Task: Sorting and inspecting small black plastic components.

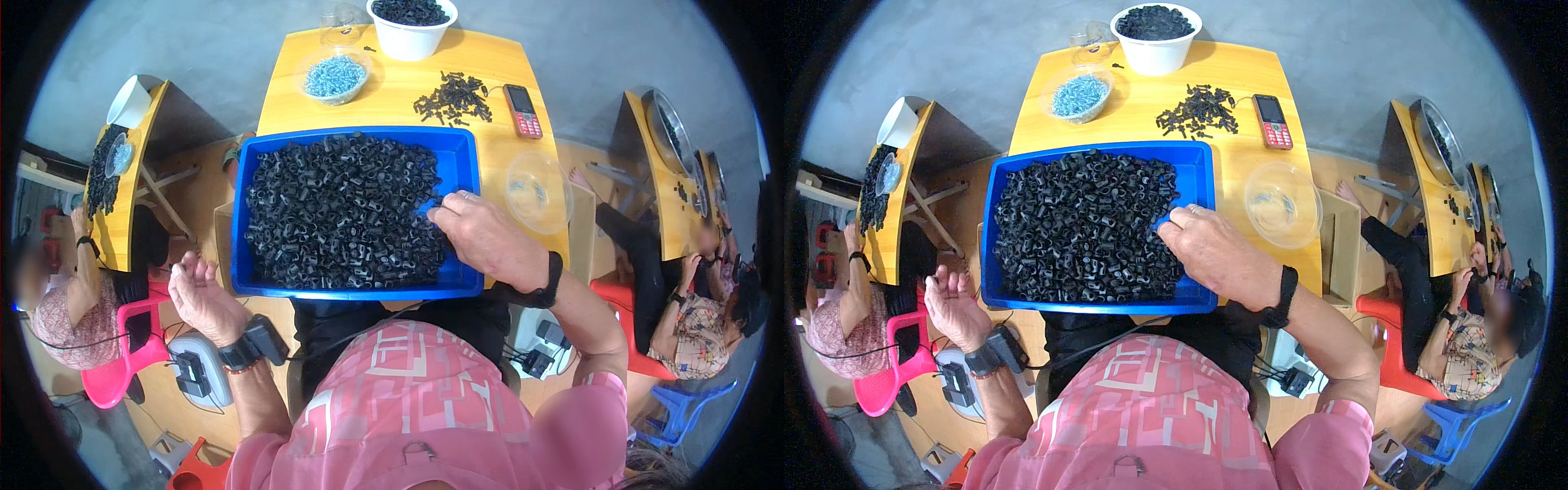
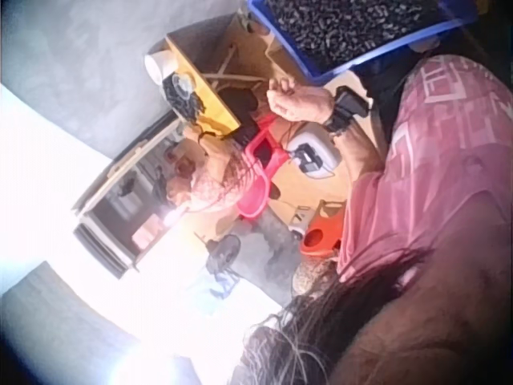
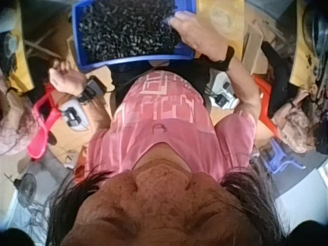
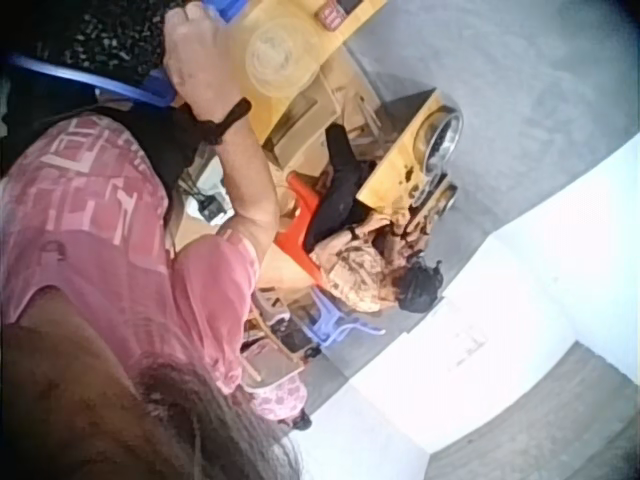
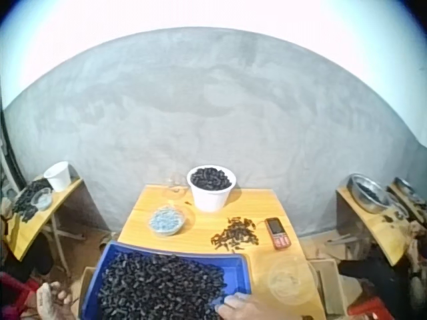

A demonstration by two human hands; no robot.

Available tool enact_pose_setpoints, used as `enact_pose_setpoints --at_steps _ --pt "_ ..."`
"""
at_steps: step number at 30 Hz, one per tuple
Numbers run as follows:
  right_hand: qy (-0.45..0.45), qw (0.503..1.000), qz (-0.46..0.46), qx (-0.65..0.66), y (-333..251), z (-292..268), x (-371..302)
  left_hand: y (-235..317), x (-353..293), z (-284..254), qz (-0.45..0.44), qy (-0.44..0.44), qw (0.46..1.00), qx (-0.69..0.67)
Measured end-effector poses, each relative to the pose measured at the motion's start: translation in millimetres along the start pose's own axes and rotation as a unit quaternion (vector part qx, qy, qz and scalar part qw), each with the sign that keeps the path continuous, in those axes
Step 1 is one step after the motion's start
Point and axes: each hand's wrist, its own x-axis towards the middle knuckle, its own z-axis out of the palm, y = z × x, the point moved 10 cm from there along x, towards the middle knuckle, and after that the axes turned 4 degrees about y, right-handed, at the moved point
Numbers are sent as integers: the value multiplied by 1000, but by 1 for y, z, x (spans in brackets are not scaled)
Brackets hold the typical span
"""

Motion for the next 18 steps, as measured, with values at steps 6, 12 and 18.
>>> enact_pose_setpoints --at_steps 6,12,18 --pt "-49 999 7 -5 10 20 8 -141 49 -163 -254 95 962 18" --pt "-71 997 36 -4 20 37 14 -202 16 -132 -352 4 927 132" --pt "-49 997 37 55 14 35 21 -246 58 -238 -329 29 909 254"
